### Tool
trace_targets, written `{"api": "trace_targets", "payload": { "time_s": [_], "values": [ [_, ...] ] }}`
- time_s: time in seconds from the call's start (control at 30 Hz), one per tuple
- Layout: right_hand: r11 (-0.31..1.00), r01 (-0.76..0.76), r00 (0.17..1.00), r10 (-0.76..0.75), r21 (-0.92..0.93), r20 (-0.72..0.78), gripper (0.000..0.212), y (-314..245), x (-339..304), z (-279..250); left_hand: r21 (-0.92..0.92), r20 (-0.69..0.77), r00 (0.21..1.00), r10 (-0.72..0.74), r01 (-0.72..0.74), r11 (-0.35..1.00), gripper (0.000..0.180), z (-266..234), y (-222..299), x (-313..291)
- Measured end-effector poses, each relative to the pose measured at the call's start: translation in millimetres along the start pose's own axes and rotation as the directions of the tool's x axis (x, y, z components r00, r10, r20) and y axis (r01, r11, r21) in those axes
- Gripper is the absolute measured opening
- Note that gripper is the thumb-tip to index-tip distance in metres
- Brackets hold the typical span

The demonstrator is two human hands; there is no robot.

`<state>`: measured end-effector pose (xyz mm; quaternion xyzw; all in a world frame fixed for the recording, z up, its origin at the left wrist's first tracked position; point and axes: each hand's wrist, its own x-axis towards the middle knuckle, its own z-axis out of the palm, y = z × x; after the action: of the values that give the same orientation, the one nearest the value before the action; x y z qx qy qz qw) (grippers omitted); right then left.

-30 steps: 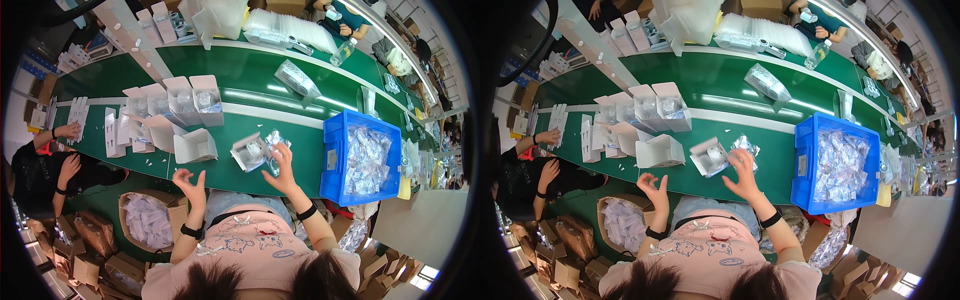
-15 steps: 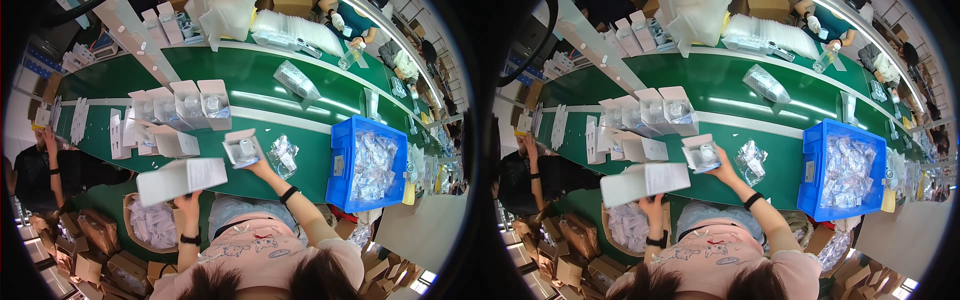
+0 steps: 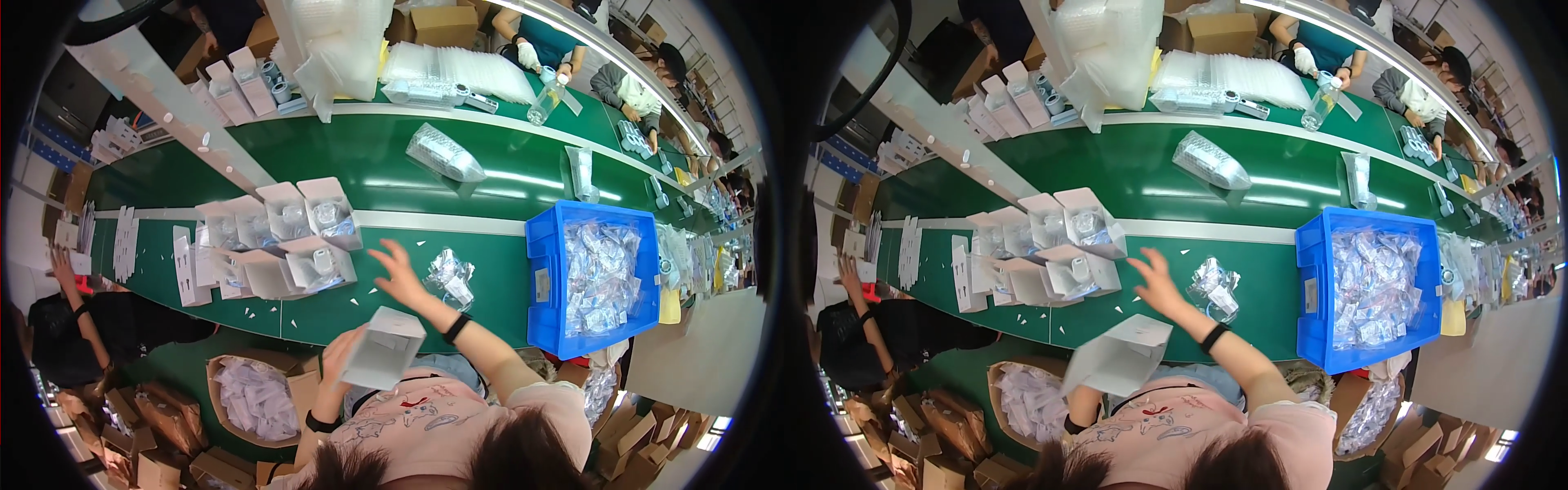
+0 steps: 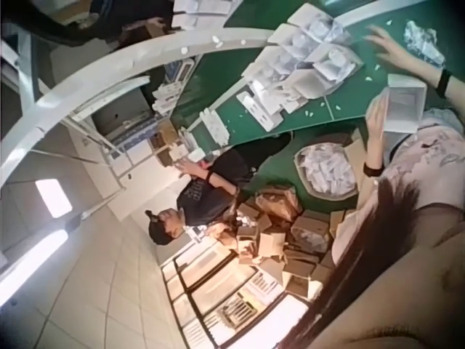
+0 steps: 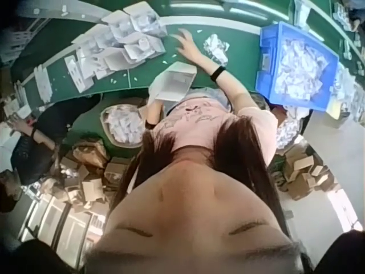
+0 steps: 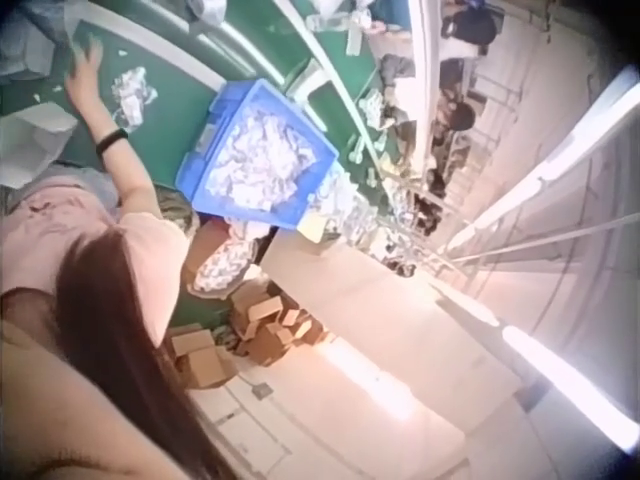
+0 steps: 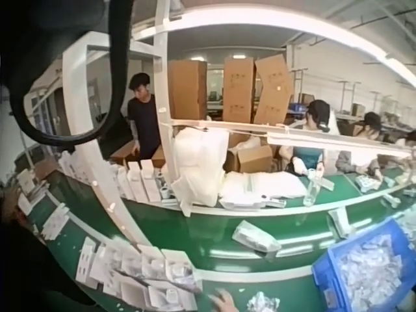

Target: The person packages handheld devices by placing each device into a bubble wrap sleeve, inserting it into a cardboard box along with a small plastic bag, and setting the boxed items onto the assembly line.

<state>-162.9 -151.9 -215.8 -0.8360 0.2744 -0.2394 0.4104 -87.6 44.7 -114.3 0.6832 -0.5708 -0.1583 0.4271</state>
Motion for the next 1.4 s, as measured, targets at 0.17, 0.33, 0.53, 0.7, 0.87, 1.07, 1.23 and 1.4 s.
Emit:
{"api": "trace_targets", "payload": {
  "time_s": [0.17,0.33,0.53,0.7,0.87,1.07,1.23,1.4],
  "values": [
    [0.924,-0.021,0.917,-0.134,-0.382,-0.375,0.047,55,47,-107,-0.105,0.108,0.994,0.01,0.001,0.994,0.036,43,-33,30],
    [0.776,-0.187,0.876,-0.146,-0.602,-0.46,0.041,104,146,-143,-0.325,0.293,0.952,-0.092,0.189,0.927,0.041,61,-55,62],
    [0.858,-0.239,0.965,0.261,-0.454,-0.015,0.056,132,243,-124,-0.195,0.365,0.93,-0.04,0.119,0.974,0.058,64,-63,81],
    [0.58,-0.119,0.99,0.132,-0.806,-0.051,0.068,125,243,-92,-0.166,0.288,0.924,-0.251,0.306,0.937,0.081,52,-49,67],
    [0.676,-0.22,0.945,0.326,-0.703,0.018,0.077,131,226,-91,-0.109,-0.169,0.95,0.262,-0.282,0.953,0.076,62,-49,38],
    [0.926,-0.193,0.981,0.183,-0.326,-0.059,0.079,64,143,-152,0.026,0.048,0.983,0.177,-0.179,0.984,0.083,62,-25,38],
    [0.808,0.006,0.816,0.336,0.589,-0.47,0.062,8,42,-195,-0.101,-0.017,0.987,0.16,-0.161,0.982,0.076,85,-14,52],
    [0.503,0.243,0.659,0.542,0.829,-0.522,0.055,-49,-19,-193,-0.043,-0.106,0.981,0.162,-0.167,0.985,0.073,103,-6,78]
  ]
}}
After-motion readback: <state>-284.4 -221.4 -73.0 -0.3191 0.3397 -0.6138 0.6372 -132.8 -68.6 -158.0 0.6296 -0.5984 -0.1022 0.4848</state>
